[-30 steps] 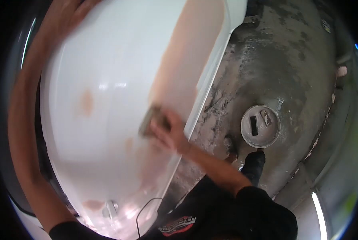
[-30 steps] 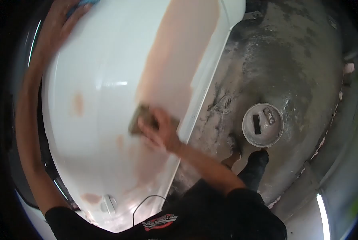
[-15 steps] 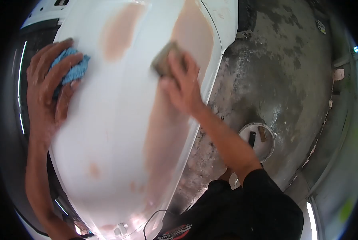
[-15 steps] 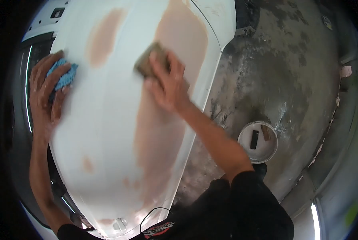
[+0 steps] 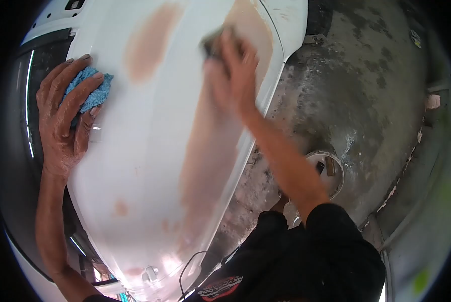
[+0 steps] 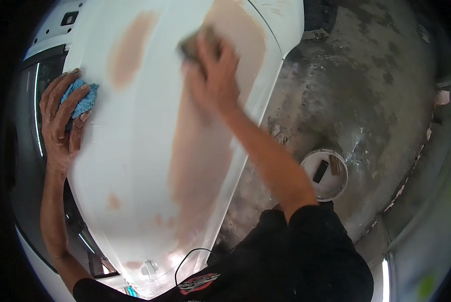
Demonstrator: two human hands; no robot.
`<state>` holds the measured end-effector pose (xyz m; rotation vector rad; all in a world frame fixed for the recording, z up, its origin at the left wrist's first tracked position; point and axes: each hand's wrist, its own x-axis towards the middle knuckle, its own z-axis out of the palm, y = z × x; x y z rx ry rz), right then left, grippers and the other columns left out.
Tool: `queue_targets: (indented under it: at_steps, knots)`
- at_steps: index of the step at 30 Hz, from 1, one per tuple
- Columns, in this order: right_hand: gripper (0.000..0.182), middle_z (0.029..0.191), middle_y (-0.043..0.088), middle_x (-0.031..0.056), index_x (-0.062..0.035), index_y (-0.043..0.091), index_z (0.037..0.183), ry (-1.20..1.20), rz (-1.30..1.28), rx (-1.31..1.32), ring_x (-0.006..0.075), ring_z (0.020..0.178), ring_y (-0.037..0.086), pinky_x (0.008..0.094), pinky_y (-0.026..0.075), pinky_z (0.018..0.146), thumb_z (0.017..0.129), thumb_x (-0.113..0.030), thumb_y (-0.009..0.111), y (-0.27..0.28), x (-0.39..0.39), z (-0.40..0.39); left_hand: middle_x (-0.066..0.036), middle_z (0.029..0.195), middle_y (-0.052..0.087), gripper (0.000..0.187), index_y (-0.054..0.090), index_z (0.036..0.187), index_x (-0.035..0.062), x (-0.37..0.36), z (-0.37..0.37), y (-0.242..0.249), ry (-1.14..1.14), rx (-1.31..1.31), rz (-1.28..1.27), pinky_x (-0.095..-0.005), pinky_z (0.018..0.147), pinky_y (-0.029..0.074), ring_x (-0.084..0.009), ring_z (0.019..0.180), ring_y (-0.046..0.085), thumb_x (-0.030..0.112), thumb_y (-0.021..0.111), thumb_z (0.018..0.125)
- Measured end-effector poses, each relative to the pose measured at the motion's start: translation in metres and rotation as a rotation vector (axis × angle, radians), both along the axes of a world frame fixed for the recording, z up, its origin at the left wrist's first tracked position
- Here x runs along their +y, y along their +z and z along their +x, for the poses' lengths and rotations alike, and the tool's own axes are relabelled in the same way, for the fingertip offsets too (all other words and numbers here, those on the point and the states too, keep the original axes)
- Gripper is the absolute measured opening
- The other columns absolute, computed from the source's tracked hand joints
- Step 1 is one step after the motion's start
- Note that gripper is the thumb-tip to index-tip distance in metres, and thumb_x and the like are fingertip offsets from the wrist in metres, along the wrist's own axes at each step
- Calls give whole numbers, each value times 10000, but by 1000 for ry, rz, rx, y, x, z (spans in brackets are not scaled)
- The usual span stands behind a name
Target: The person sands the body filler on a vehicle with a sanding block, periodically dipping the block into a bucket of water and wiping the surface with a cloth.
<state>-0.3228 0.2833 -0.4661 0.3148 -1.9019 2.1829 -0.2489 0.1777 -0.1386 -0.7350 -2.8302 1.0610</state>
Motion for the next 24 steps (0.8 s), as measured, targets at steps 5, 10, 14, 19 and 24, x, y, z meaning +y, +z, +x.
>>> queue_targets:
  at_steps: [5,10,14,19,24]
  knots:
    - [556,1451,380,275,-166,611,1359,136,-58,234,474,1302,408,551,329,1082,848,-349,733,-32,-20,190,-59,1387,596,327,685,1237,221,-6,1,0,-37,26,-79,-469,1145,340,-300,1348,472,251,653,912]
    - [563,1455,380,297,-143,565,1418,-14,-2,52,475,1284,398,562,339,1078,884,-297,660,-25,-18,95,-64,1375,604,326,684,1238,217,-3,1,3,-29,8,-60,-474,1139,348,-303,1347,473,265,633,919]
    - [577,1337,524,252,-85,556,1407,-179,-105,-21,396,1239,513,430,410,1042,887,-310,666,-4,0,-85,-65,1372,605,322,684,1232,208,-4,1,2,-40,4,-25,-484,1128,357,-304,1346,471,237,640,915]
    - [584,1373,488,262,-79,556,1409,-128,-5,-150,420,1280,475,454,387,1070,892,-325,672,6,0,-42,-80,1374,595,317,673,1236,176,0,3,-2,-29,8,-13,-497,1139,360,-315,1326,485,230,628,927]
    - [598,1389,429,286,-106,547,1424,-70,-67,-2,490,1226,417,560,349,1060,871,-301,661,-6,-2,15,-78,1360,603,397,667,1237,204,2,0,-4,-30,5,50,-491,1124,341,-315,1305,493,130,683,848]
